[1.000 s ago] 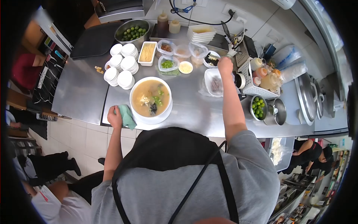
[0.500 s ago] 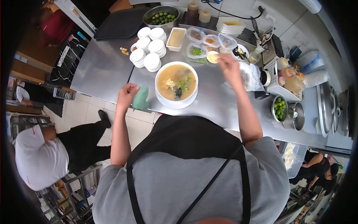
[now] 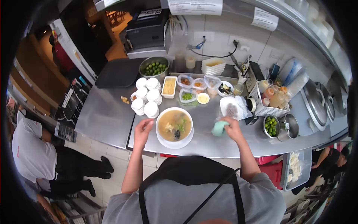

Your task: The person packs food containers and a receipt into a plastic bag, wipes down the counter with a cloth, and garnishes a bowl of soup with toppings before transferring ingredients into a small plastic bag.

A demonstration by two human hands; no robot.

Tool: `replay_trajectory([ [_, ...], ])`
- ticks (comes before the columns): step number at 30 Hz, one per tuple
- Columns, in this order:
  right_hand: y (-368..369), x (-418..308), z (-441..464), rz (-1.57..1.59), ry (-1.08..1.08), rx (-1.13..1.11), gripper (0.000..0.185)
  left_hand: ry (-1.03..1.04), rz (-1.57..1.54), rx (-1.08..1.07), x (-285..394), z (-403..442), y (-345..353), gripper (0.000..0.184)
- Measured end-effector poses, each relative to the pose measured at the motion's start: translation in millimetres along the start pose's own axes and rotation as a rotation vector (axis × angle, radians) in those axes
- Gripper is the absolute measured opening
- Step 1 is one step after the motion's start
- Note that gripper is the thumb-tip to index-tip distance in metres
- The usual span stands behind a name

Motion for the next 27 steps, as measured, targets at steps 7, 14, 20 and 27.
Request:
replay_trajectory([
  [7, 58, 92, -11, -0.191, 0.386, -0.046, 0.045, -0.332, -0.065, 0.008, -145, 8, -19, 0.050],
  [14, 142, 101, -12, 0.481, 0.818, 0.015, 0.068, -0.553, -0.273, -0.324, -123, 33, 34, 0.060],
  [20, 169, 111, -4, 0.547, 0.772, -0.054, 0.061, -0.656, -0.275, -0.510, -154, 46, 37, 0.053],
  [27, 162, 80, -7, 0.595, 0.697, -0.069, 0.045, -0.762, -0.355, -0.416, -115, 34, 39, 0.047],
])
Point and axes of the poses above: each hand's wrist, its own z-axis towards the middle knuckle, its own y-axis out of the palm, x = y × z, the point moved 7 cm from there along z, towards the middle knuckle, and after that the axes turned 7 degrees about y, right-handed, at the moved point
